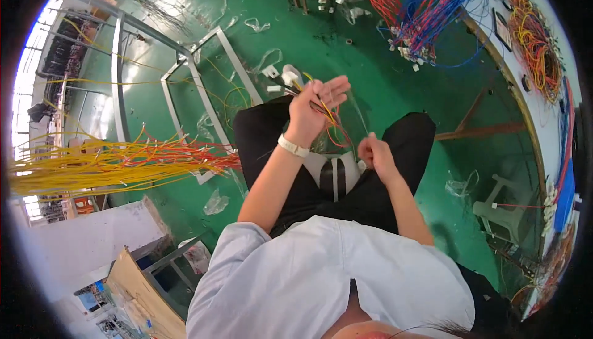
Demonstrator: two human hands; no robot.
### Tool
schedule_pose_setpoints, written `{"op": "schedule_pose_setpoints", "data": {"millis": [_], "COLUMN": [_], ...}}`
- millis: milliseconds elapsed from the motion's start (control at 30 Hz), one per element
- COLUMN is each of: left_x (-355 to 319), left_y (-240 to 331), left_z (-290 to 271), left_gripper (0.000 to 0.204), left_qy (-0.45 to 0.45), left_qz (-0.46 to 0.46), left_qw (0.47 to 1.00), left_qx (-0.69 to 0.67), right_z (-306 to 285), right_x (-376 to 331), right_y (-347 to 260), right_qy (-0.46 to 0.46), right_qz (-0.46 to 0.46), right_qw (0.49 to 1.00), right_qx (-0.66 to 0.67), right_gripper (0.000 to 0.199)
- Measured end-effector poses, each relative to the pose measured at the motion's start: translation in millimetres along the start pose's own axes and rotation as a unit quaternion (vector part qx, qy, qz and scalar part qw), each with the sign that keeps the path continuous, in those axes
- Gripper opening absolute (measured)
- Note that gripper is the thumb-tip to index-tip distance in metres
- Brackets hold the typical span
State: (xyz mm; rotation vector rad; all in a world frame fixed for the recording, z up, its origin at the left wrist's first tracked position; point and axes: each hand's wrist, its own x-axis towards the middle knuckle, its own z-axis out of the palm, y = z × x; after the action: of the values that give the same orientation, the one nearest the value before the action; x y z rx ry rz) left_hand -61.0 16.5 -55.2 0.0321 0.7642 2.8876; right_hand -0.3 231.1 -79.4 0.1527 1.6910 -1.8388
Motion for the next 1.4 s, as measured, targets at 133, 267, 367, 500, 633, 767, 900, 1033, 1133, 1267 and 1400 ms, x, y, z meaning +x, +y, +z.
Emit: {"op": "schedule_pose_setpoints", "data": {"millis": [133,267,367,500,633,767,900,1033,1133,1267,1400], "left_x": [5.9,-15.1,-38.0,-59.9,-58.1,-41.5,-24.2,-24.9,-30.8,-28.4,-24.4], "left_y": [3.2,14.5,66.1,107.9,33.2,-15.1,31.9,69.6,49.8,13.0,2.3], "left_z": [-19.1,-50.4,-66.7,-72.7,-53.1,-35.1,-48.4,-67.9,-60.2,-15.4,32.5], "left_gripper": [0.021,0.027,0.019,0.014,0.018,0.016,0.020,0.016,0.018,0.022,0.021], "left_qy": [0.175,0.212,0.341,0.291,0.113,0.133,0.176,0.278,0.226,0.122,0.042], "left_qz": [0.012,0.032,0.086,0.049,-0.171,-0.140,-0.044,0.118,0.139,0.115,0.102], "left_qw": [0.984,0.926,0.904,0.955,0.972,0.981,0.982,0.953,0.964,0.976,0.977], "left_qx": [0.006,0.311,0.243,-0.029,0.113,0.009,-0.049,-0.011,0.021,0.139,0.184], "right_z": [-22.2,-56.8,-96.3,-95.3,-15.1,19.7,-50.1,-127.0,-129.4,-60.0,24.6], "right_x": [-12.0,15.9,44.2,63.8,52.2,32.0,4.4,-40.1,-47.0,-12.1,17.9], "right_y": [30.2,33.9,14.1,-18.3,-31.2,-26.6,-20.4,-11.8,-12.4,-31.8,-62.5], "right_qy": [0.078,0.163,0.168,0.215,-0.075,-0.260,-0.220,0.112,0.292,0.414,0.165], "right_qz": [-0.001,-0.050,-0.057,-0.014,-0.055,0.007,0.080,0.049,-0.020,-0.305,-0.451], "right_qw": [0.988,0.949,0.902,0.896,0.988,0.964,0.969,0.992,0.931,0.701,0.775], "right_qx": [0.135,0.264,0.393,0.387,0.126,-0.047,0.075,0.023,-0.217,-0.494,-0.412], "right_gripper": [0.044,0.041,0.041,0.032,0.027,0.046,0.046,0.037,0.026,0.050,0.026]}}
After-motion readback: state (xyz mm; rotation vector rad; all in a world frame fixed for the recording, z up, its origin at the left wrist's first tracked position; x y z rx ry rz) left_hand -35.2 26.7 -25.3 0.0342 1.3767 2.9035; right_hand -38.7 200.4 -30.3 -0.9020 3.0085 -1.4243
